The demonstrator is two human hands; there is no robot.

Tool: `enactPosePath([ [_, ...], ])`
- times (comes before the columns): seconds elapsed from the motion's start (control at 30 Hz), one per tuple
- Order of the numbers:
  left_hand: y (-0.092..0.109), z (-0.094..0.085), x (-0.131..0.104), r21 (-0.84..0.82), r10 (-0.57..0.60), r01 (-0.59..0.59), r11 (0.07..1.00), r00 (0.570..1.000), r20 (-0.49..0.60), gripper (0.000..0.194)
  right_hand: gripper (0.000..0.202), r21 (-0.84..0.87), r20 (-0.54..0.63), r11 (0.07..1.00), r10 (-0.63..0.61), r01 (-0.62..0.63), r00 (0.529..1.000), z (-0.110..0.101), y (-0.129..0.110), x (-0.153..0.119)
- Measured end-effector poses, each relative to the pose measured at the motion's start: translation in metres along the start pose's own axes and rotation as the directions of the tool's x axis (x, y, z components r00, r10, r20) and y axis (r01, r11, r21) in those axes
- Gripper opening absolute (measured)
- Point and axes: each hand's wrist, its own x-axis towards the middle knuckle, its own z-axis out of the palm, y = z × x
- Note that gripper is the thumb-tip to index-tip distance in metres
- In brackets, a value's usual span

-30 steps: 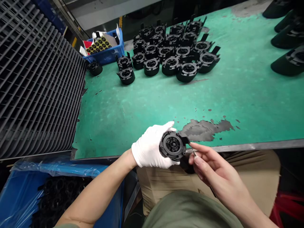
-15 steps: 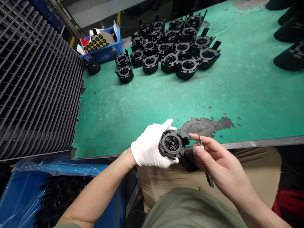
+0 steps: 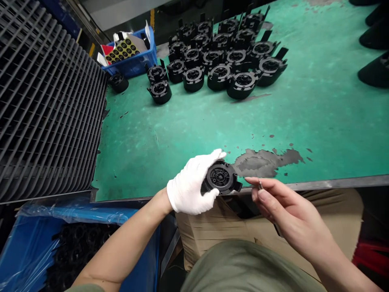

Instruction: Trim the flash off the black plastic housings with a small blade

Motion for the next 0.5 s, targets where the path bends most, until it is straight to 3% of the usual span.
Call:
enactPosePath([
  [0.17,0.005,0.002,0.004,0.017,0.063,-0.062,0.998,0.996,-0.061,0.113,0.065,-0.009,-0.028,0.999,-0.045,0.045,0.999,0.011,-0.004,-0.003],
  [0.4,0.0,0.008,0.006,0.021,0.039,-0.039,0.999,0.999,0.002,0.127,0.062,-0.033,-0.021,0.999,-0.038,0.037,0.999,0.021,-0.003,0.0],
  [0.5,-0.002,0.01,0.005,0.049,-0.041,0.04,0.998,0.998,0.041,0.14,0.063,-0.06,-0.036,0.997,-0.042,0.039,0.998,0.021,-0.003,0.002],
])
